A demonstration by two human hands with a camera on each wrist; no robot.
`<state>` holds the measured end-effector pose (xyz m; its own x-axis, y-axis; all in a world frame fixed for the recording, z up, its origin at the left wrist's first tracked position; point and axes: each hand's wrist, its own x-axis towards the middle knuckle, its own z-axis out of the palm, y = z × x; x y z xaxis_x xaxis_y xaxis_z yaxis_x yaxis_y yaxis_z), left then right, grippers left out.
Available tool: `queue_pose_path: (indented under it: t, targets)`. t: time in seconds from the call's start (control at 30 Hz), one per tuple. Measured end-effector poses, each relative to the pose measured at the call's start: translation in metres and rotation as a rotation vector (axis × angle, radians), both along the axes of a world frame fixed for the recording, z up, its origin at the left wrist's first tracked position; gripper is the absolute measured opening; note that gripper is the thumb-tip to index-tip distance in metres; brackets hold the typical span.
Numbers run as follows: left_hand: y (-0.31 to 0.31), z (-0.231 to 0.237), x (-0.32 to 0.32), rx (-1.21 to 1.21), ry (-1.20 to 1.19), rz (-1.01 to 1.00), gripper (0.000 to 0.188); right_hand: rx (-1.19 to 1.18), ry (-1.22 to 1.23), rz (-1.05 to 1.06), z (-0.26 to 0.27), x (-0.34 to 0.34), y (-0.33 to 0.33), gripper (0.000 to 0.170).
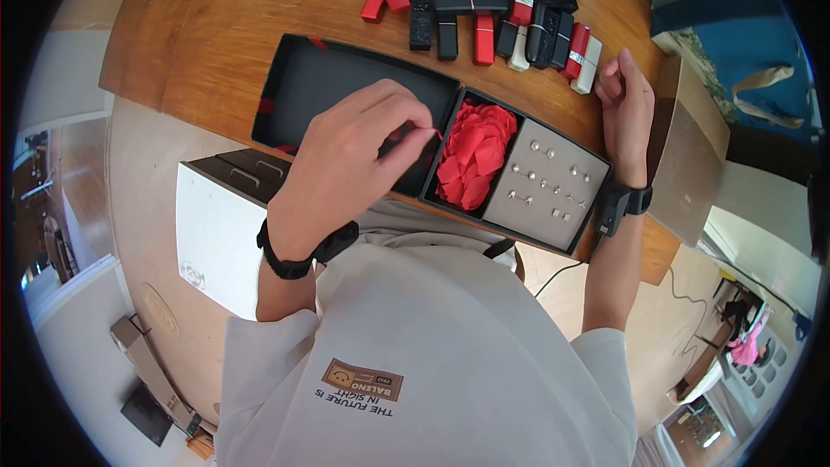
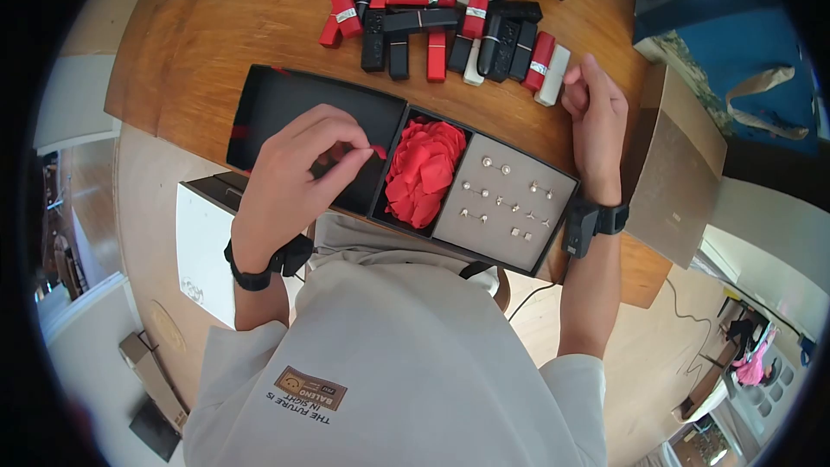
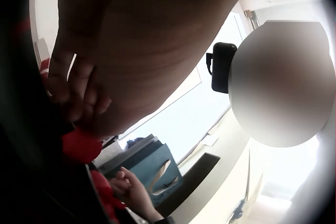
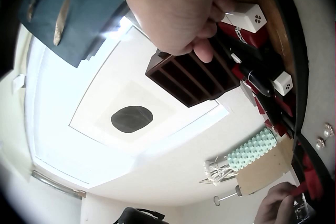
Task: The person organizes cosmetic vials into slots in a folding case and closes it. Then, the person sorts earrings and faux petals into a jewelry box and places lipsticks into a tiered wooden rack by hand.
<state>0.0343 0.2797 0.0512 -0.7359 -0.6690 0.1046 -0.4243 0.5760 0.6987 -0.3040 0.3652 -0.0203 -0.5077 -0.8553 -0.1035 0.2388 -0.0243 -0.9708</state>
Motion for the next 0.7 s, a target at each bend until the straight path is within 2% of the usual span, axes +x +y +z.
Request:
queue_pose_path:
  t: [0.07, 0.1, 0.17, 0.2, 0.23, 0.3, 0.53, 0.7]
  targets:
    - [0.008, 0.009, -0.006, 0.161, 0.187, -0.023, 0.009, -0.003, 0.0, -0.013, 0.0, 0.002, 0.0, 0.034]
    - [0.01, 0.008, -0.01, 0.164, 0.183, -0.032, 0.009, -0.009, 0.004, -0.01, 0.0, 0.002, 0.0, 0.034]
    - [0.015, 0.0, -0.017, 0.121, 0.199, -0.155, 0.012, -0.002, -0.006, -0.017, -0.001, 0.001, 0.0, 0.034]
    - [0.015, -0.01, -0.02, -0.034, 0.211, -0.196, 0.015, 0.003, -0.013, -0.016, -0.002, 0.0, 0.0, 0.034]
    - [0.016, -0.011, -0.024, -0.032, 0.209, -0.205, 0.015, 0.003, -0.015, -0.025, -0.002, 0.0, 0.0, 0.034]
    - [0.017, -0.011, -0.031, -0.253, 0.143, -0.143, 0.016, -0.008, -0.005, -0.001, -0.001, 0.001, 0.0, 0.034]
    - [0.021, -0.016, -0.021, -0.397, 0.046, -0.336, 0.02, -0.005, 0.011, -0.017, -0.002, 0.002, 0.001, 0.036]
    - [0.026, -0.009, -0.02, -0.387, 0.083, -0.251, 0.024, 0.018, 0.035, 0.009, -0.001, 0.002, 0.002, 0.037]
